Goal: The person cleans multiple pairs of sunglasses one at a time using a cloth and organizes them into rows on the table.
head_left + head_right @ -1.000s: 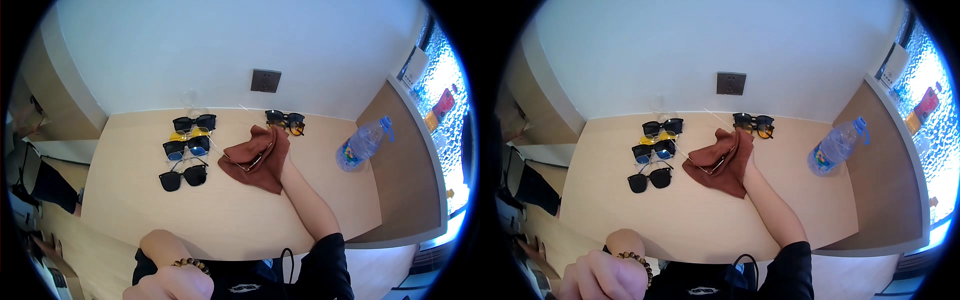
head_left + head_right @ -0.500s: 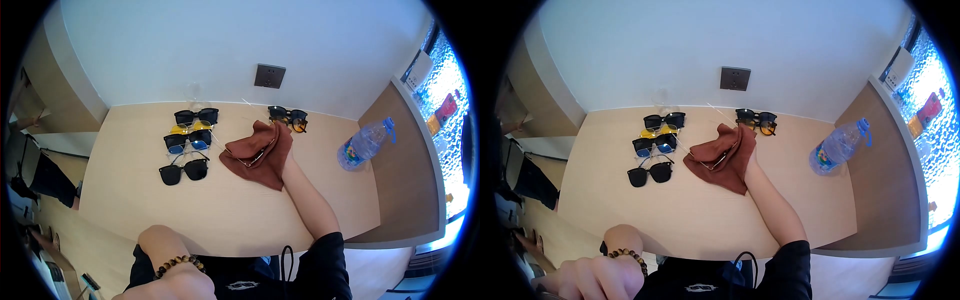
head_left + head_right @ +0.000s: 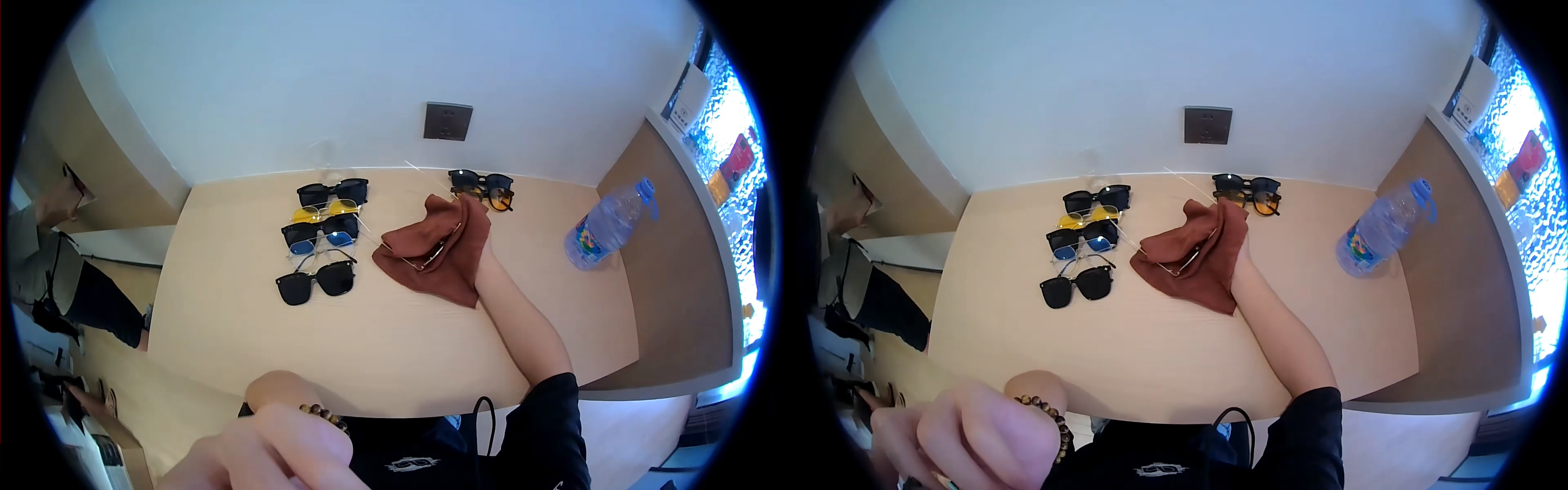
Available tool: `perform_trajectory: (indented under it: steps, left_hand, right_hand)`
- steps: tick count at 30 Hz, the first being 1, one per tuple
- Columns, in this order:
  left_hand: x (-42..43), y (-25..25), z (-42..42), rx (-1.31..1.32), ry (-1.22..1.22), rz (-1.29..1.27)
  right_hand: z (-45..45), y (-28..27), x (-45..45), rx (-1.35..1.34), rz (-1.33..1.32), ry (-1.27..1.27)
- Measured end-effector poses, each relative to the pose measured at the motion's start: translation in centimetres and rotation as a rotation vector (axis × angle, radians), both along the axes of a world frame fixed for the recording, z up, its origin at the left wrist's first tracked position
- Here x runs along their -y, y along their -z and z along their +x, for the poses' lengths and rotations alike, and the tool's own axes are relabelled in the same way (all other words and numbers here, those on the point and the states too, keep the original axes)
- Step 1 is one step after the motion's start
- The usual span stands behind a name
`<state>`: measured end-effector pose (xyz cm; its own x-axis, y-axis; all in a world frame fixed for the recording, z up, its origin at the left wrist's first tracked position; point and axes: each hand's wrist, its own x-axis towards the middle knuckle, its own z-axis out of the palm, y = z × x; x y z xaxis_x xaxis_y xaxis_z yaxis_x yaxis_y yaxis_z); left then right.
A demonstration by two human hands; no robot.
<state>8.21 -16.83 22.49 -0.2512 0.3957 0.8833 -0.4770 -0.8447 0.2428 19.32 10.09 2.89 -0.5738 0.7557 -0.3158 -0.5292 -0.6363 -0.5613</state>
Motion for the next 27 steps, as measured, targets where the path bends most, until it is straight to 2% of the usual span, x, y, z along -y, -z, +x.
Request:
perform_trajectory:
  steps: [1, 3, 5, 6, 9, 11, 12, 13, 14, 15, 16, 18, 20, 21, 22, 23, 24, 25, 27]
  left_hand:
    - [0.1, -0.6, -0.4, 0.004, -0.003, 0.0]
    - [0.5, -1.4, -1.6, -0.313, -0.082, -0.032]
    - [1.2, -0.7, -0.9, -0.208, -0.081, -0.079]
    - [1.4, -0.5, -0.6, -0.112, -0.079, -0.107]
    - [0.8, 0.1, -0.5, -0.091, -0.092, -0.04]
    - [0.9, 0.1, -0.7, -0.109, -0.075, -0.066]
    - [0.9, -0.1, -0.9, -0.133, -0.058, -0.068]
    - [1.5, -0.2, -0.7, -0.138, -0.052, -0.064]
    - [2.6, -0.3, -0.5, -0.107, -0.116, -0.185]
    - [3.2, -0.3, -0.6, -0.077, -0.183, -0.302]
    - [2.8, 0.7, -1.9, -0.09, -0.102, -0.233]
    - [0.3, 1.4, -4.2, -0.103, 0.071, -0.262]
    - [-4.3, 4.9, -3.6, -0.084, -0.461, -0.321]
    - [-7.6, 6.5, -3.5, 0.024, -0.487, -0.393]
    - [-10.7, 7.6, -5.8, -0.27, -0.622, -0.498]
    - [-13.2, 9.0, -7.1, -0.334, -0.58, -0.706]
    - [-16.0, 11.5, -8.3, -0.419, -0.681, -0.803]
    - [-18.6, 14.2, -9.4, -0.501, -0.783, -0.898]
    - [-21.2, 18.7, -10.2, -0.501, -0.648, -1.167]
  right_hand:
    - [0.1, 0.4, -0.4, -0.015, 0.025, 0.003]
    - [0.5, 1.5, -1.1, -0.019, 0.037, 0.001]
    - [0.6, 2.7, -1.9, 0.055, 0.197, 0.043]
    - [0.4, 3.2, -2.3, 0.057, 0.195, 0.041]
    - [0.3, 3.4, -2.5, 0.024, 0.178, 0.054]
    - [0.9, 1.0, -0.8, 0.1, 0.411, -0.076]
    - [0.7, -0.2, -0.1, 0.098, 0.412, -0.07]
    - [0.1, -1.4, 0.7, 0.078, 0.19, 0.009]
    - [-0.3, -2.3, 1.3, 0.055, -0.03, 0.085]
    - [-0.4, -2.9, 1.5, 0.048, -0.02, 0.087]
    - [-0.4, -3.5, 1.7, 0.042, 0.016, 0.076]
    - [-0.1, -2.9, 1.5, 0.031, 0.053, 0.066]
    - [0.4, -0.7, 0.0, -0.541, -0.01, -0.298]
    - [0.3, -1.8, 0.5, -0.547, 0.0, -0.301]
    - [0.0, -3.8, 1.5, -0.471, -0.009, -0.236]
    - [-0.3, -5.3, 2.2, -0.394, -0.016, -0.173]
    - [-0.5, -6.1, 2.7, -0.4, -0.003, -0.18]
    - [-0.6, -6.9, 3.2, -0.154, 0.283, -0.075]
    - [-0.7, -8.1, 3.9, 0.35, 0.841, 0.165]
